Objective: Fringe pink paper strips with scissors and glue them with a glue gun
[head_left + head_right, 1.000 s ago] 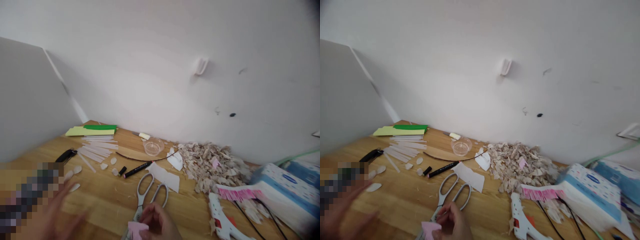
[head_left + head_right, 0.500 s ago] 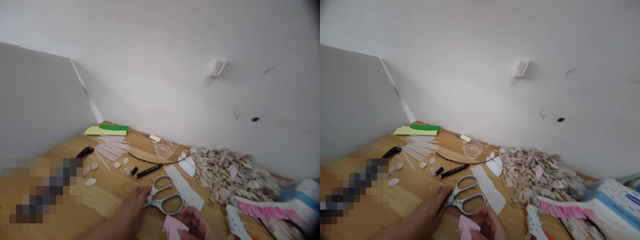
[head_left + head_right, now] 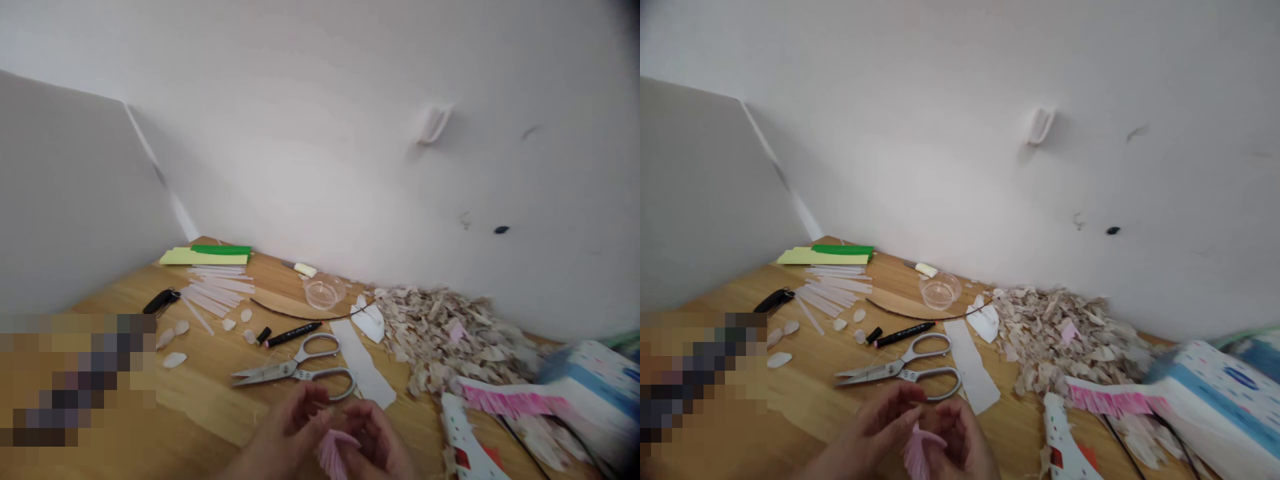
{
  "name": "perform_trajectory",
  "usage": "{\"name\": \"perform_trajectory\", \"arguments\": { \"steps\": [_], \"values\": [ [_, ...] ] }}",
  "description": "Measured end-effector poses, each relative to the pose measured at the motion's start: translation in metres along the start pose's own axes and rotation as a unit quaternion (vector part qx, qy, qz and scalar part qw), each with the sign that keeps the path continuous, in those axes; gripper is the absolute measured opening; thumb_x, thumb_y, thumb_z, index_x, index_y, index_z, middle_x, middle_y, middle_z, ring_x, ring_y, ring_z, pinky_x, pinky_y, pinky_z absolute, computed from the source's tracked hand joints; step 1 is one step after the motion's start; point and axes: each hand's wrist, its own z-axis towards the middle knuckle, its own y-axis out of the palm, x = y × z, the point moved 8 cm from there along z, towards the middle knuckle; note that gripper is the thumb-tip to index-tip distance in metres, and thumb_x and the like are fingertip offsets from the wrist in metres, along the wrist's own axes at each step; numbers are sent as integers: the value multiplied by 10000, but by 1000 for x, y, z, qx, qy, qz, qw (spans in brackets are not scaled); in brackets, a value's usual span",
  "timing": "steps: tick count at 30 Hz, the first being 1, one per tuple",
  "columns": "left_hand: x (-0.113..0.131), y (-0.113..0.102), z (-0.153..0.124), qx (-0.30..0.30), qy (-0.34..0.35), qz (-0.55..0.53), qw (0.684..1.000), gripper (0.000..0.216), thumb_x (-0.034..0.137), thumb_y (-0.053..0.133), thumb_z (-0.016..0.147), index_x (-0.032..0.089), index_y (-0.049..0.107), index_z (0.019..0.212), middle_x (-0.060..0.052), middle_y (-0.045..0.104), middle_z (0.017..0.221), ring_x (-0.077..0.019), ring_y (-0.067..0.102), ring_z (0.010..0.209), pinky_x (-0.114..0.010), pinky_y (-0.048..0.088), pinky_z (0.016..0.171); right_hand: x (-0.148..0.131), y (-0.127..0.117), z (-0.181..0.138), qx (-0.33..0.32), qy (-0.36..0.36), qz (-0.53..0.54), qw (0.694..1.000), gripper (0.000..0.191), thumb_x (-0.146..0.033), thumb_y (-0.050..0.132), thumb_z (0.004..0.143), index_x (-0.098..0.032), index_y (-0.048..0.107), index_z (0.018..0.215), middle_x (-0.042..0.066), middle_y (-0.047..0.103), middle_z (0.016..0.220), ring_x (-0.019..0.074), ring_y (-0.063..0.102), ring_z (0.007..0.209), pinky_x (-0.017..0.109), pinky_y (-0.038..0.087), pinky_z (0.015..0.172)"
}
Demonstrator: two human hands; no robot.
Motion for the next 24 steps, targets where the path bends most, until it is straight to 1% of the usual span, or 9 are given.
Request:
{"name": "perform_trajectory", "arguments": {
  "steps": [2,4,6,8,11,15,17,20,24],
  "values": [
    [-2,5,2,5,-18,-53,998,337,465,548,771,165,590,919,-84,669,872,-217,636,817,-325,498,723,-17,-4,-2,52,-59,-28,996,237,-334,667,726,-212,512,858,-14,548,733,150,545,684,250,420,621],
    [-4,5,5,11,-25,-95,995,379,522,577,732,181,587,897,-66,654,879,-209,617,846,-321,473,761,-26,-3,-3,66,-76,-68,993,188,-252,618,737,-214,497,875,-14,543,749,155,546,697,254,420,625],
    [-5,6,7,1,-29,-124,992,407,542,638,669,179,601,850,-57,656,833,-207,609,821,-310,464,745,-26,2,-3,46,-57,-91,993,193,-191,586,718,-210,480,878,-10,532,773,163,544,731,266,421,652],
    [-7,7,6,-14,-39,-140,989,398,522,689,626,159,621,773,-52,656,738,-195,603,729,-294,461,675,-22,6,-2,21,-29,-89,995,203,-179,577,690,-203,467,859,-2,526,786,172,539,753,279,418,665],
    [-13,6,3,-13,-58,-150,987,368,503,691,638,144,623,681,-35,637,634,-154,562,594,-260,429,573,-19,12,-2,5,-7,-82,997,194,-182,579,655,-195,466,812,3,541,772,177,535,741,280,406,647],
    [-17,0,0,0,-66,-151,986,366,507,671,658,147,606,636,-6,608,571,-121,515,530,-232,401,532,-22,18,-2,13,-1,-104,994,184,-143,550,628,-188,492,798,-3,549,748,166,530,717,263,394,630],
    [-16,-3,1,-2,-65,-146,987,352,490,671,667,147,604,629,-4,606,559,-117,504,513,-228,396,516,-24,21,-1,15,2,-118,993,159,-148,544,630,-183,505,781,-2,554,741,164,532,709,261,399,629],
    [-11,-9,4,1,-53,-132,990,333,471,675,671,150,608,612,2,600,545,-116,494,507,-221,389,509,-29,22,0,22,2,-146,989,101,-229,552,683,-172,530,764,10,561,731,168,526,692,269,393,622],
    [-7,-12,5,10,-35,-106,994,309,449,658,695,160,610,596,11,579,531,-119,484,499,-214,382,498,-31,19,-1,29,2,-191,981,163,-321,537,748,-159,558,745,27,568,714,174,511,679,280,378,612]
  ]
}}
